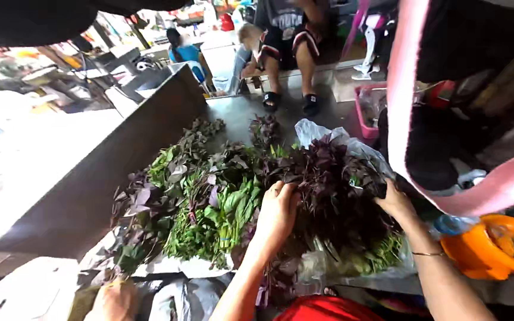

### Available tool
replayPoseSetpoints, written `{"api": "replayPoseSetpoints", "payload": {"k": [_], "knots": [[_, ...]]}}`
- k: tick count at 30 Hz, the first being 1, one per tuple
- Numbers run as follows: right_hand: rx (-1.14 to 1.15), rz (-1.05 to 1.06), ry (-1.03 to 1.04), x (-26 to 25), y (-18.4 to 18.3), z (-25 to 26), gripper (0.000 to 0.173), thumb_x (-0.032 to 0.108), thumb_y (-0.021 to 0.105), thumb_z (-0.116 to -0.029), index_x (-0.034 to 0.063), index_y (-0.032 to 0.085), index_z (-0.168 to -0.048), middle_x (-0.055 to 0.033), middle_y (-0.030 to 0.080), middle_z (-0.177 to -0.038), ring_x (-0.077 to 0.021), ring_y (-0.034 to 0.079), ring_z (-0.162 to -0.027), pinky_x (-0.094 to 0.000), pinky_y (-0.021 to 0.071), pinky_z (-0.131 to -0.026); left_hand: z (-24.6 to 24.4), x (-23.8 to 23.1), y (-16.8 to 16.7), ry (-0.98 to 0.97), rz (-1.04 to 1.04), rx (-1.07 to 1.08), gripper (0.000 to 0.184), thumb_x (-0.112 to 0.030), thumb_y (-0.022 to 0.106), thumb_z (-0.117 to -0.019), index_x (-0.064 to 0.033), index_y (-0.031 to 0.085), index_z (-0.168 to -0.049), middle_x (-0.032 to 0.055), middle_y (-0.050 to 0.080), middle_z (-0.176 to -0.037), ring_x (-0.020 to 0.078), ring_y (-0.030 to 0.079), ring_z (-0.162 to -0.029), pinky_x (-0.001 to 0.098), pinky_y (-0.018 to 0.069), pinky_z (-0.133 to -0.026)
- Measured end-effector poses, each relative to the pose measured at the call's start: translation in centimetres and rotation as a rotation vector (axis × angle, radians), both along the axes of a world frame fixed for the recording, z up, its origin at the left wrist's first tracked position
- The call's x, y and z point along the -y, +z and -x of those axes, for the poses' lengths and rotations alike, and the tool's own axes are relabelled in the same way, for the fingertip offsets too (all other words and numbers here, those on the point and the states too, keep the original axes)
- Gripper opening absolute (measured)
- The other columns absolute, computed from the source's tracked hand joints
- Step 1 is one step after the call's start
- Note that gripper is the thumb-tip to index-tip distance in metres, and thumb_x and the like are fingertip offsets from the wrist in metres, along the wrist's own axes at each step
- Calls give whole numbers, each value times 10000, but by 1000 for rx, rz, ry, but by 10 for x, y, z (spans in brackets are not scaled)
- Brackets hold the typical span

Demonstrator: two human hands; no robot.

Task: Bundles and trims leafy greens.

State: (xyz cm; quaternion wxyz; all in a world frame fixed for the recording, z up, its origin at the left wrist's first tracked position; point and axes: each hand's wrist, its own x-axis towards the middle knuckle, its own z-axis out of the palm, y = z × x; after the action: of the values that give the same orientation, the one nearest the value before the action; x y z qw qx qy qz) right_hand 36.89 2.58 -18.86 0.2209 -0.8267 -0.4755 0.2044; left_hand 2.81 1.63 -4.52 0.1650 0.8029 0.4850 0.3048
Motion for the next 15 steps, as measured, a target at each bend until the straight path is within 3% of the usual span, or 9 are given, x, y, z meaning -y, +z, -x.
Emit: {"api": "replayPoseSetpoints", "payload": {"k": [3, 6, 10, 13, 15], "knots": [[29, -23, -34, 7, 16, 2, 767, 92, 659, -949, -7, 254, -1592, -349, 498, -1444, -517, 537, -1297, -672, 420, -1058, 1, 2, 12, 40, 74, 7, 300, -143, 466, -1065, 23, 661, -1221, 212, 666, -1191, 343, 634, -1165, 493, 481, -1039], [69, -154, -21, 28, 48, 18, 649, 82, 586, -982, -2, 323, -1570, -357, 508, -1430, -535, 542, -1280, -682, 418, -1044, 6, -5, 8, 22, -23, -20, 351, -220, 514, -1060, 38, 626, -1269, 244, 644, -1239, 374, 610, -1215, 498, 477, -1055], [24, -308, 98, 52, 87, 61, 555, 80, 523, -1007, -39, 372, -1528, -355, 534, -1396, -525, 574, -1236, -683, 438, -1018, 9, -26, -10, -12, -246, -76, 279, -181, 546, -1045, 54, 659, -1145, 221, 674, -1066, 361, 675, -1051, 471, 542, -966], [7, -546, 301, 56, 100, 107, 486, 150, 532, -984, -102, 490, -1398, -322, 644, -1210, -459, 673, -1064, -639, 527, -898, 7, -39, -8, -33, -223, -106, 317, -181, 510, -1063, 70, 647, -1201, 240, 685, -1120, 372, 681, -1089, 480, 541, -976], [10, -738, 412, 49, 103, 140, 413, 232, 575, -995, -55, 614, -1290, -207, 728, -1031, -321, 729, -854, -509, 597, -741, 4, -42, -4, -48, -159, -113, 330, -188, 484, -1077, 69, 630, -1224, 242, 679, -1151, 367, 677, -1106, 486, 535, -982]]}}
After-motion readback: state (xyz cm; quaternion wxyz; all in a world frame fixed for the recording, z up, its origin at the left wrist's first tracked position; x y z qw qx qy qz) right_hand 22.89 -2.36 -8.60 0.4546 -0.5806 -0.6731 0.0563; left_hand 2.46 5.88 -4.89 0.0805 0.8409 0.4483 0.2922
